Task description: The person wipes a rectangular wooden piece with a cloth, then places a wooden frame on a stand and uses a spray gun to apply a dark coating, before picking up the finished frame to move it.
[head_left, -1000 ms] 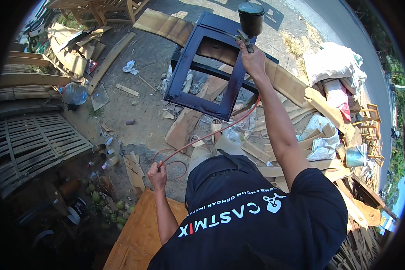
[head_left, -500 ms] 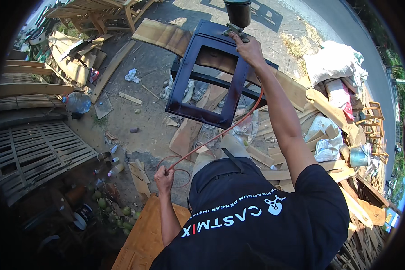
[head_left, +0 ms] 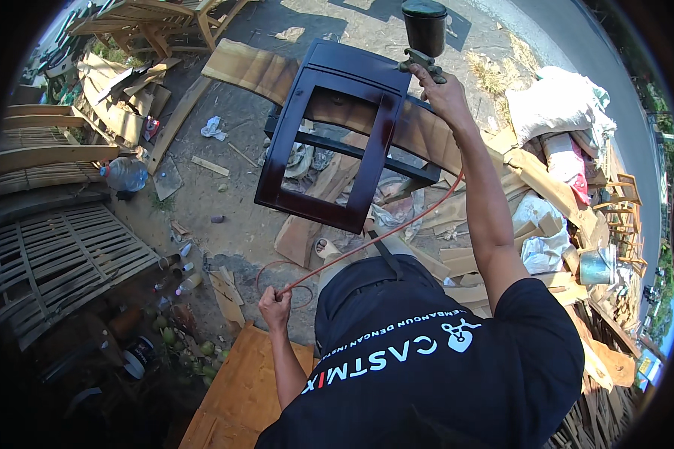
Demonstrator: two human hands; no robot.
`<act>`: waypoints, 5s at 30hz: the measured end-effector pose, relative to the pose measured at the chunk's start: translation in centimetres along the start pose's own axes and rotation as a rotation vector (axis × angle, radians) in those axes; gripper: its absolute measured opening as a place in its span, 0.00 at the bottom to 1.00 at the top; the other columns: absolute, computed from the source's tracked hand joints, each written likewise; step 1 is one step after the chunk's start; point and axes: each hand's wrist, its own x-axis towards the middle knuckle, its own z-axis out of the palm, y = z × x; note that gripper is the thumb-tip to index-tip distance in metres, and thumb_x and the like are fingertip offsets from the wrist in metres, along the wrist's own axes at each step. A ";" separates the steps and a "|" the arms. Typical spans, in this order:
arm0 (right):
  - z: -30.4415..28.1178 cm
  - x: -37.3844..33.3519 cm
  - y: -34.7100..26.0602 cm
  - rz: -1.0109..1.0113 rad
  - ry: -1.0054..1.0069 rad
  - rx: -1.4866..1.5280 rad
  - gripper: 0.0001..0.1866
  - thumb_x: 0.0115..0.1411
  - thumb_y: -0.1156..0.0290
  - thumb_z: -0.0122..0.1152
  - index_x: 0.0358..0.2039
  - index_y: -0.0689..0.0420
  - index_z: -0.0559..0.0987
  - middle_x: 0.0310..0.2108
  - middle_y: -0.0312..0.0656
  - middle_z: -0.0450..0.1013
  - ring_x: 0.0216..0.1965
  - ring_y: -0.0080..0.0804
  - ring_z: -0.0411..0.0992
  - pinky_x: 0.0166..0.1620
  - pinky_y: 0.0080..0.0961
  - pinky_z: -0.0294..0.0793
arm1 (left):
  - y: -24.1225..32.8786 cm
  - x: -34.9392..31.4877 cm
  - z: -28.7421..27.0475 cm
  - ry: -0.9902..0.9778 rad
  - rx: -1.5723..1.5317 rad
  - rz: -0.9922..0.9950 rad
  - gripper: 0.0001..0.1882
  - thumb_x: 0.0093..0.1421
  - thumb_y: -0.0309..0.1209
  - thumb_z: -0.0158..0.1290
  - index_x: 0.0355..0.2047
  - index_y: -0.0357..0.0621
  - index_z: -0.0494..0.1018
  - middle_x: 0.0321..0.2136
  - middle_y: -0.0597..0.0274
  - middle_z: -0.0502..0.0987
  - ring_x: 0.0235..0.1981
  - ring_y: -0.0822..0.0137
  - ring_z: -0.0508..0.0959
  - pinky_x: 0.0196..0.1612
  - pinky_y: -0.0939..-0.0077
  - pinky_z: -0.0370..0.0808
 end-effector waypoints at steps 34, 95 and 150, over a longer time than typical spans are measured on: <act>-6.7 4.1 7.8 -0.043 -0.070 -0.104 0.36 0.62 0.30 0.57 0.41 0.54 0.88 0.20 0.42 0.75 0.27 0.34 0.76 0.37 0.35 0.74 | 6.8 -3.1 6.4 0.047 0.102 -0.024 0.26 0.60 0.38 0.66 0.20 0.37 0.60 0.17 0.48 0.66 0.18 0.48 0.66 0.24 0.57 0.63; 3.3 -7.1 -3.1 -0.714 -1.470 -0.257 0.24 0.67 0.51 0.65 0.46 0.62 0.84 0.32 0.53 0.81 0.31 0.38 0.75 0.41 0.39 0.75 | 17.2 -19.2 14.1 0.472 0.082 -0.551 0.27 0.63 0.47 0.61 0.21 0.38 0.65 0.19 0.47 0.71 0.25 0.40 0.74 0.30 0.50 0.69; 9.3 -3.0 -1.4 -0.592 -0.568 -0.005 0.33 0.63 0.39 0.63 0.42 0.64 0.83 0.29 0.64 0.79 0.36 0.65 0.79 0.39 0.49 0.76 | 12.7 -16.9 12.4 0.456 0.076 -0.487 0.25 0.63 0.39 0.61 0.20 0.36 0.62 0.18 0.47 0.68 0.23 0.42 0.71 0.28 0.51 0.66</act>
